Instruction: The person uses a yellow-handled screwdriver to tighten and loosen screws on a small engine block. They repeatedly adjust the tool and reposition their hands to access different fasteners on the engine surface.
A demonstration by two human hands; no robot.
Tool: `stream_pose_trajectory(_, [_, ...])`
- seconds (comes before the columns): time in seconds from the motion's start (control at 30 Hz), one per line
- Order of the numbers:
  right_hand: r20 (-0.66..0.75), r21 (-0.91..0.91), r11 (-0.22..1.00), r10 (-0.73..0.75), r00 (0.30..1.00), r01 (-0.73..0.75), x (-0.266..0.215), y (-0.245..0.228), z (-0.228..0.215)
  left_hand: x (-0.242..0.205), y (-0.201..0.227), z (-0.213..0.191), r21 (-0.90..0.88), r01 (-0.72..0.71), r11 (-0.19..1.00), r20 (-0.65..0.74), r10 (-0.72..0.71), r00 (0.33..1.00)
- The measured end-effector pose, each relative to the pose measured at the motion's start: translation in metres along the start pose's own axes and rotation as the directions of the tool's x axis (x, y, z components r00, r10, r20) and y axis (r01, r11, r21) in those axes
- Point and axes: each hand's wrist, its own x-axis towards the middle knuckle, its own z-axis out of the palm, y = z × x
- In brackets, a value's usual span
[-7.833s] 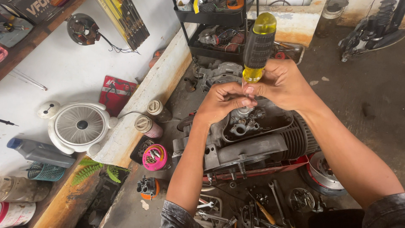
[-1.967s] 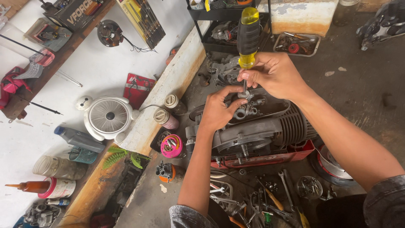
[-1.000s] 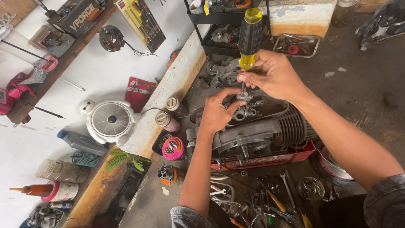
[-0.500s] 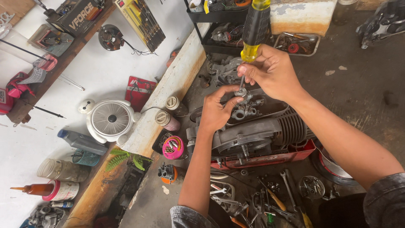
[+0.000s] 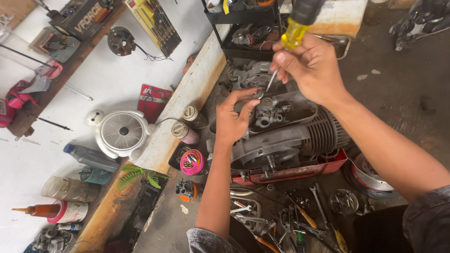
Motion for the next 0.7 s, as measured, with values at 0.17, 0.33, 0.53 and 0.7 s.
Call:
stream_pose_trajectory(0.17, [0.169, -0.214, 0.974, -0.039, 0.985, 0.075, -0.012, -0.052, 0.003, -0.017, 0.035, -0.018, -0.297, 0.022, 0.955, 0.015, -0.018, 1.000])
stream_pose_trajectory(0.33, [0.307, -0.242, 0.970, 0.104, 0.946, -0.029, -0.041, -0.074, 0.017, -0.049, 0.065, -0.034, -0.432, 0.078, 0.898, 0.005, -0.084, 0.996])
stream_pose_trajectory(0.53, [0.409, -0.269, 0.939, 0.311, 0.858, -0.213, -0.100, -0.079, 0.021, -0.098, 0.080, -0.020, -0.457, 0.116, 0.882, 0.053, -0.103, 0.993])
stream_pose_trajectory(0.7, [0.408, -0.251, 0.881, 0.471, 0.782, -0.400, -0.144, -0.072, 0.007, -0.132, 0.079, 0.002, -0.546, 0.289, 0.786, 0.245, -0.181, 0.953])
